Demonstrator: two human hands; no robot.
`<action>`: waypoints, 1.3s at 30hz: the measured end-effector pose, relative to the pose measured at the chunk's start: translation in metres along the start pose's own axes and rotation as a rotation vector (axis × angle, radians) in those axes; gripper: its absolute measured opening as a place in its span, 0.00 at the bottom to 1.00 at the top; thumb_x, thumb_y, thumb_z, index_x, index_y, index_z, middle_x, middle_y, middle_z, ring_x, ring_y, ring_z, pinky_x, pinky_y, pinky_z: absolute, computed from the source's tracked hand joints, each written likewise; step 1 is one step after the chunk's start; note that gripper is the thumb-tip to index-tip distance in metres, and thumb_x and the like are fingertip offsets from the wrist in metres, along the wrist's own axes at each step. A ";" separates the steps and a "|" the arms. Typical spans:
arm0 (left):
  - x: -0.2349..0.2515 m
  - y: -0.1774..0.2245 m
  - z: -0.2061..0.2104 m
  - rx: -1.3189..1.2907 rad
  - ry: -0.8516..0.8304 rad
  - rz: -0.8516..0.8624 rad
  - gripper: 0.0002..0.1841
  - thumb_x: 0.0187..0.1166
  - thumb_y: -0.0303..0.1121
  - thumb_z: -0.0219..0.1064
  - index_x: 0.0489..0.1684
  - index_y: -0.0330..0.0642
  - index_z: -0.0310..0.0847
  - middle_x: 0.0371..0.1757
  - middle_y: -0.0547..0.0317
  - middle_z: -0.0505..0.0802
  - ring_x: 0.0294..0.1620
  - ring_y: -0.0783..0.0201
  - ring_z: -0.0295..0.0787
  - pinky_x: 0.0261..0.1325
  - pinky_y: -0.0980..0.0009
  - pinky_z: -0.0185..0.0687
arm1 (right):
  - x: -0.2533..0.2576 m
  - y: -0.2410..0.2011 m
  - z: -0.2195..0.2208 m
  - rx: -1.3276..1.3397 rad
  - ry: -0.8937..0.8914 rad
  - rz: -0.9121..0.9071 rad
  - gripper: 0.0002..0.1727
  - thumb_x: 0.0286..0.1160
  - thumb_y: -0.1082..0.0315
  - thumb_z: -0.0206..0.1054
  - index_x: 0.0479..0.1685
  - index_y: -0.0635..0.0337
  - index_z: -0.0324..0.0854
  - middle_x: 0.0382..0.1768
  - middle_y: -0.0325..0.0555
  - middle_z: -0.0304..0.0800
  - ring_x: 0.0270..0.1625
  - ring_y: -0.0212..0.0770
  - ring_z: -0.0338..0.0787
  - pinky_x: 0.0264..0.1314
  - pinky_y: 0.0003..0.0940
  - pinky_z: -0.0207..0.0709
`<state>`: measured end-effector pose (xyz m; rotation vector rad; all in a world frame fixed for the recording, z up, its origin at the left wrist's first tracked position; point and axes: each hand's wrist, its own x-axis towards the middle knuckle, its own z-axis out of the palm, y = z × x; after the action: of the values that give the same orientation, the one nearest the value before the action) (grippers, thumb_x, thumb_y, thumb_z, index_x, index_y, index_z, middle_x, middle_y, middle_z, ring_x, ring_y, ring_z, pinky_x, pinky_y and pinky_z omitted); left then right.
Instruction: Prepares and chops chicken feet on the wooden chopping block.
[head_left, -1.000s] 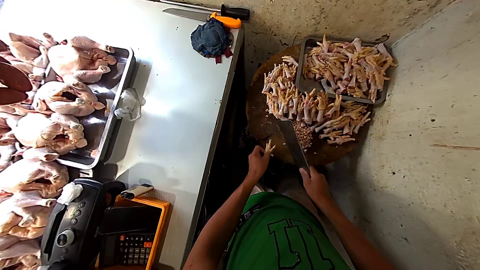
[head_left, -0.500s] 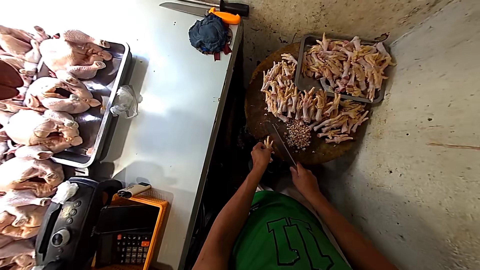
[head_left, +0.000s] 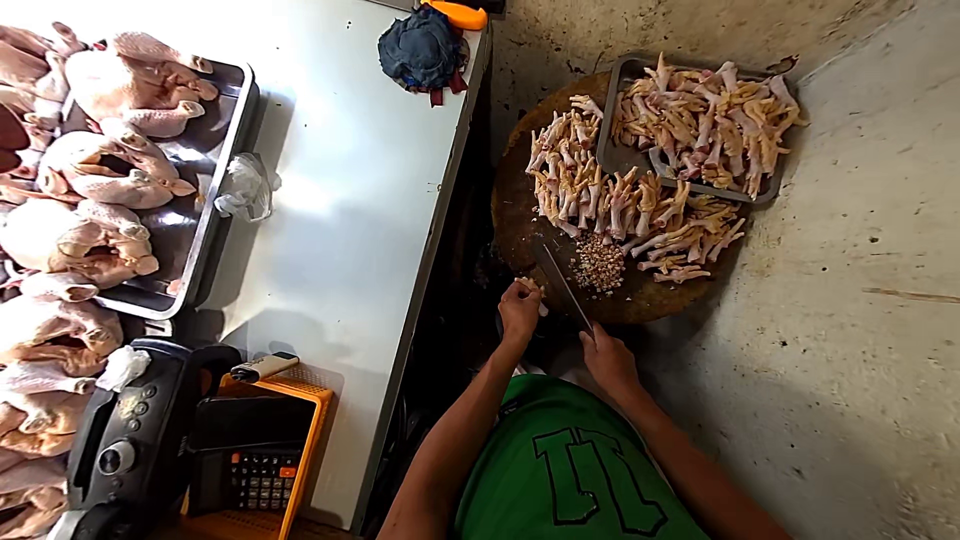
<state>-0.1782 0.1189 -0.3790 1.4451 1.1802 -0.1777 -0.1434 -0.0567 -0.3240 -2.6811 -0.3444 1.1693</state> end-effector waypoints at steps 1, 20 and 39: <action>0.001 0.000 -0.002 0.006 -0.014 -0.020 0.06 0.75 0.31 0.70 0.36 0.37 0.82 0.40 0.49 0.88 0.43 0.57 0.86 0.50 0.56 0.82 | -0.002 -0.001 -0.003 0.009 0.008 0.002 0.24 0.95 0.56 0.50 0.80 0.56 0.75 0.49 0.62 0.93 0.55 0.63 0.93 0.58 0.62 0.82; -0.006 0.090 -0.015 0.073 0.056 0.302 0.13 0.82 0.38 0.70 0.43 0.34 0.80 0.34 0.52 0.85 0.32 0.61 0.84 0.39 0.63 0.84 | 0.023 0.023 -0.018 0.161 -0.113 0.037 0.27 0.94 0.51 0.51 0.78 0.62 0.74 0.52 0.65 0.91 0.58 0.63 0.91 0.63 0.62 0.80; 0.128 0.345 0.157 0.993 -0.067 0.904 0.17 0.86 0.28 0.57 0.68 0.37 0.85 0.72 0.41 0.86 0.78 0.43 0.78 0.82 0.45 0.71 | 0.038 0.045 -0.052 0.321 -0.345 -0.006 0.30 0.93 0.48 0.49 0.74 0.65 0.77 0.60 0.67 0.90 0.67 0.65 0.89 0.69 0.66 0.78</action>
<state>0.2110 0.1349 -0.2862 2.6714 0.2303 -0.1781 -0.0740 -0.0929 -0.3274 -2.2046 -0.1932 1.5406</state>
